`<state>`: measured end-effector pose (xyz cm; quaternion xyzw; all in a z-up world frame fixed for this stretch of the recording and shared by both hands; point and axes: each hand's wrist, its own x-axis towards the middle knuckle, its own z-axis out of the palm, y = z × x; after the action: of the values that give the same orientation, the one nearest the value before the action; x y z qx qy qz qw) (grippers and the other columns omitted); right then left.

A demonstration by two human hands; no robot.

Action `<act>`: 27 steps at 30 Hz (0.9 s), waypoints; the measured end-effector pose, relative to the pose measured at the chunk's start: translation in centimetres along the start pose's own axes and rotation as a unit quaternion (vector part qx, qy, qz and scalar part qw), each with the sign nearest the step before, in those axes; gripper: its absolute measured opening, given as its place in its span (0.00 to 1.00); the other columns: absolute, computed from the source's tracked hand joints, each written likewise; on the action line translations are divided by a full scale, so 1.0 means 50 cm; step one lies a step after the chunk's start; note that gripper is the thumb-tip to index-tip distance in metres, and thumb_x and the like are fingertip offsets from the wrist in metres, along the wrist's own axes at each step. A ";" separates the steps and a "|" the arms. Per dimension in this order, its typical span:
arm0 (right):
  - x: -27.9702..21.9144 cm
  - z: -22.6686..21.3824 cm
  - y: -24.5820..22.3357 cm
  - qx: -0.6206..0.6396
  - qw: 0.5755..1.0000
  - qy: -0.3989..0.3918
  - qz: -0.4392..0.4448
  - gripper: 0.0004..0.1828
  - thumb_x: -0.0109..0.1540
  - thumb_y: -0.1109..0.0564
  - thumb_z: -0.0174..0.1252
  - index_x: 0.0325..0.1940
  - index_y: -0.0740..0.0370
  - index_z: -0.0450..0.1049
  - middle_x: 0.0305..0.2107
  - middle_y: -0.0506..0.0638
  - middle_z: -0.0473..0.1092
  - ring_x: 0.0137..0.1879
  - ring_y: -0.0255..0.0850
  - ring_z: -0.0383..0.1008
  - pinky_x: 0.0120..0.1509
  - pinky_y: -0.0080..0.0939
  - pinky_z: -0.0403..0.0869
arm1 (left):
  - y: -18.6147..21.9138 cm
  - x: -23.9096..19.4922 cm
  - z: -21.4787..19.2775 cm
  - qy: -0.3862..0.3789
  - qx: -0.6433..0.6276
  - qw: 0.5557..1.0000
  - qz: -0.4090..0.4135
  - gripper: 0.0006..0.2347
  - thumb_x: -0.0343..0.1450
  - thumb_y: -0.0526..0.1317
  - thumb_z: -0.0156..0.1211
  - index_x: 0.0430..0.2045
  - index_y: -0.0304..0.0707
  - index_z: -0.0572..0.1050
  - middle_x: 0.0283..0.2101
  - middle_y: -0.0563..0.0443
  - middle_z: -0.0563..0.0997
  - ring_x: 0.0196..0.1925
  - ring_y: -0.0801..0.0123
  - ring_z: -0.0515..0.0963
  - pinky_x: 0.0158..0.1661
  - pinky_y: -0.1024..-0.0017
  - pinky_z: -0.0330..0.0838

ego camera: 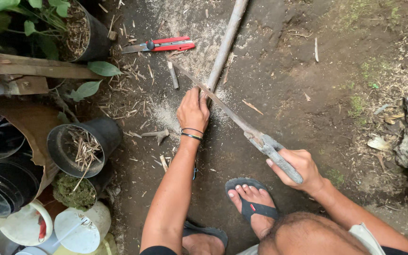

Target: The person uses a hand saw to cut a long wooden stick into small pieces. They hold the stick with one hand and saw with the other, periodically inspecting the cut pieces and placing them on the ground.

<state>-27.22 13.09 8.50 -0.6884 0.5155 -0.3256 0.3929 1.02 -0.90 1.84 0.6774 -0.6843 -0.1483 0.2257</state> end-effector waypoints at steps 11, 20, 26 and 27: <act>0.047 0.004 -0.018 -0.004 1.000 -0.015 0.009 0.10 0.56 0.60 0.67 0.25 0.62 0.71 0.16 0.55 0.69 0.20 0.51 0.73 0.24 0.46 0.68 | 0.015 -0.017 0.020 0.010 0.048 0.999 0.008 0.08 0.71 0.34 0.58 0.43 0.35 0.73 0.37 0.46 0.73 0.40 0.54 0.75 0.40 0.59 0.71; 0.224 0.084 -0.014 0.027 0.998 -0.010 -0.057 0.12 0.61 0.60 0.66 0.28 0.64 0.69 0.19 0.59 0.68 0.24 0.55 0.73 0.28 0.49 0.69 | 0.006 -0.021 0.026 0.002 0.035 0.999 0.010 0.08 0.67 0.33 0.59 0.38 0.33 0.73 0.37 0.45 0.73 0.41 0.53 0.75 0.41 0.59 0.72; 0.182 0.081 0.018 0.035 0.997 -0.020 -0.070 0.13 0.60 0.62 0.66 0.26 0.63 0.68 0.17 0.58 0.66 0.22 0.55 0.71 0.27 0.50 0.67 | 0.008 -0.018 0.025 0.000 0.035 0.999 0.004 0.06 0.69 0.32 0.59 0.36 0.34 0.72 0.37 0.44 0.74 0.41 0.52 0.76 0.40 0.58 0.72; 0.157 0.071 0.024 0.028 0.998 -0.019 -0.059 0.11 0.59 0.62 0.66 0.26 0.63 0.69 0.17 0.57 0.67 0.22 0.54 0.71 0.27 0.49 0.68 | 0.010 -0.015 0.024 -0.003 0.040 0.999 -0.004 0.04 0.71 0.33 0.59 0.36 0.35 0.72 0.37 0.44 0.74 0.40 0.52 0.77 0.39 0.58 0.72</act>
<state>-22.74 6.05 6.07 -0.7125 0.4569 -0.3491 0.4021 -0.07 -0.26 0.99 0.6881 -0.6877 -0.1238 0.1957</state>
